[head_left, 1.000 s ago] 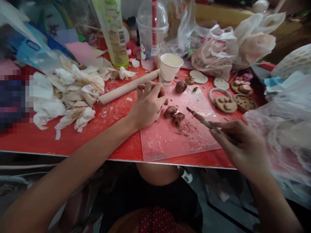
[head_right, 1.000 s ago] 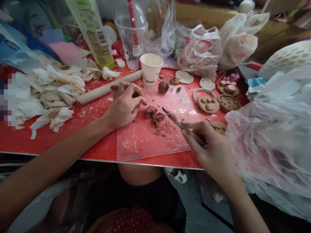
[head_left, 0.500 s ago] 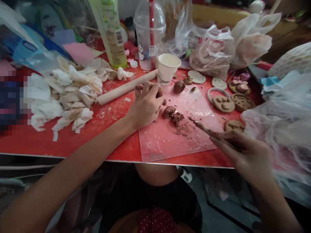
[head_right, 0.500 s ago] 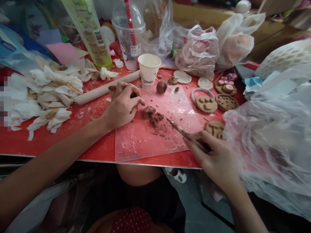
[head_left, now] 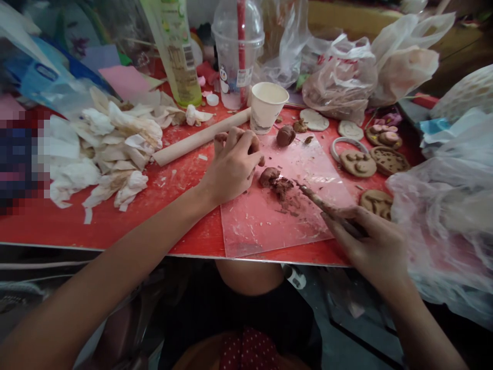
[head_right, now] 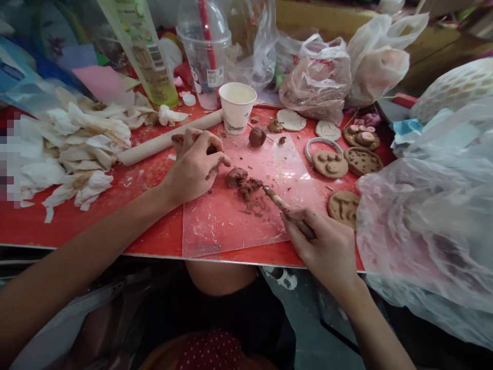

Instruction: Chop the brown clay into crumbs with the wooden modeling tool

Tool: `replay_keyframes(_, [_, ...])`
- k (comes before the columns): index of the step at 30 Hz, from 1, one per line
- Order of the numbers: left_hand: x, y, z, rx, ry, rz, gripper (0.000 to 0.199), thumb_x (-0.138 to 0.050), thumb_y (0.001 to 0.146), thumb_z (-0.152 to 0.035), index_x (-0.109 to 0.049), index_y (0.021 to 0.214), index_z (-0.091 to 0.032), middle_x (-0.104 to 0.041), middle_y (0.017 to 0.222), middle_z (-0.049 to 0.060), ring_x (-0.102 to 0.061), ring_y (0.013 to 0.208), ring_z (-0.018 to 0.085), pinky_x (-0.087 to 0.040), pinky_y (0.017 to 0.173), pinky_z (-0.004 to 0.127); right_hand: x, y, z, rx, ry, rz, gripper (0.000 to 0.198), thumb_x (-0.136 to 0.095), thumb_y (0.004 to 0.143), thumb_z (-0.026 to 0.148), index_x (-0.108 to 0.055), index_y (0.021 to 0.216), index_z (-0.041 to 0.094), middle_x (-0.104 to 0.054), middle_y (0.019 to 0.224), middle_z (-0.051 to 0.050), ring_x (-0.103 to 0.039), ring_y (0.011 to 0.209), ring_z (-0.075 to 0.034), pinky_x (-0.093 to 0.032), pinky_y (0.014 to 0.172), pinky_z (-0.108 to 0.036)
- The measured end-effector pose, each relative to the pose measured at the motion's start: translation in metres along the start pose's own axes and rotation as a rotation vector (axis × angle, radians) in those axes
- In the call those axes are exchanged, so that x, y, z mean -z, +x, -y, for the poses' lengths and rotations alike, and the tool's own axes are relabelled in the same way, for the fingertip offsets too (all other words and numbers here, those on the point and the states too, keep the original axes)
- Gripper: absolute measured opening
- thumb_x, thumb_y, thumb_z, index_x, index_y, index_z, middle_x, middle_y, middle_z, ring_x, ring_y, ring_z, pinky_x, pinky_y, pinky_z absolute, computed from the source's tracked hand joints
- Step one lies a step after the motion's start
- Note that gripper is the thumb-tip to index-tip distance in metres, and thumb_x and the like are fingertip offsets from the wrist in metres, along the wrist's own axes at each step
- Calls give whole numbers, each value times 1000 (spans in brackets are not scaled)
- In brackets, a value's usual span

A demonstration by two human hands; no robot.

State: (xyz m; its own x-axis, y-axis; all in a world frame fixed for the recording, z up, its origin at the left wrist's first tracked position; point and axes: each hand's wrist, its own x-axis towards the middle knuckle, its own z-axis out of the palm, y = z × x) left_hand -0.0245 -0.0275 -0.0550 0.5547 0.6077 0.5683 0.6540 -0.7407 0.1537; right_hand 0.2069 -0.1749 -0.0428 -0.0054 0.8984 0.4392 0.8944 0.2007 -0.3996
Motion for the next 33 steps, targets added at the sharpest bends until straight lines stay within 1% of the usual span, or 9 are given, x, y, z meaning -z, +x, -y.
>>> replay_keyframes(3, [0, 1, -1, 29, -30, 23, 15, -52, 83, -6, -61, 82, -18, -56, 108, 6, -44, 117, 32, -32, 100, 56, 0, 2, 1, 74, -22, 48, 3, -62, 83, 22, -62, 80, 21, -72, 72, -2, -63, 55, -14, -44, 50, -26])
replay_keyframes(9, [1, 1, -1, 22, -13, 22, 15, -50, 86, -9, -61, 80, -17, -57, 106, 7, -47, 114, 32, -35, 98, 56, 0, -1, 0, 179, -129, 56, 6, -60, 85, 23, -63, 80, 22, -72, 70, -1, -63, 56, -14, -43, 51, -27])
replay_keyframes(15, [1, 0, -1, 34, -31, 25, 15, -51, 87, -11, -63, 86, -20, -57, 108, 7, -47, 115, 32, -33, 100, 56, 0, -1, 0, 416, -376, 90, 19, -59, 86, 23, -60, 67, 21, -62, 54, 0, -55, 48, -12, -37, 50, -28])
replay_keyframes(20, [1, 1, -1, 21, -26, 19, 18, -48, 86, -8, -62, 84, -18, -58, 107, 7, -47, 114, 31, -36, 97, 55, 17, -1, -7, 524, -352, 196, 5, -61, 84, 22, -65, 82, 24, -67, 61, 0, -56, 50, -15, -39, 52, -31])
replay_keyframes(22, [1, 1, -1, 14, -15, 4, 17, -47, 85, -7, -61, 82, -17, -58, 105, 7, -48, 113, 32, -37, 96, 55, 25, -4, -11, 435, -234, 215, 5, -62, 84, 23, -65, 86, 26, -71, 71, -1, -61, 56, -17, -43, 56, -31])
replay_keyframes(25, [0, 1, -1, 3, -2, -11, 16, -47, 85, -8, -60, 81, -16, -59, 103, 7, -49, 111, 31, -38, 95, 55, 28, -8, -15, 100, -50, 126, 6, -61, 85, 27, -63, 90, 27, -73, 80, -1, -64, 59, -16, -45, 54, -30])
replay_keyframes(27, [0, 1, -1, 2, 7, -14, 15, -48, 86, -10, -60, 82, -17, -60, 102, 7, -49, 111, 31, -39, 94, 54, 23, -7, -13, -90, 57, 129, 9, -59, 87, 32, -63, 91, 25, -72, 79, -1, -62, 58, -15, -44, 50, -27])
replay_keyframes(30, [1, 1, -1, 0, 27, -8, 14, -48, 88, -12, -60, 83, -17, -60, 102, 7, -49, 110, 30, -40, 93, 52, 11, 1, -8, -208, 191, 233, 15, -56, 88, 37, -61, 85, 23, -66, 64, 2, -58, 52, -12, -42, 45, -24])
replay_keyframes(33, [1, 0, 0, -23, 62, -10, 15, -49, 88, -10, -61, 82, -17, -59, 103, 7, -50, 108, 30, -40, 91, 52, 6, 9, -3, -224, 218, 247, 17, -55, 88, 37, -58, 80, 22, -59, 54, 4, -51, 43, -11, -37, 41, -23])
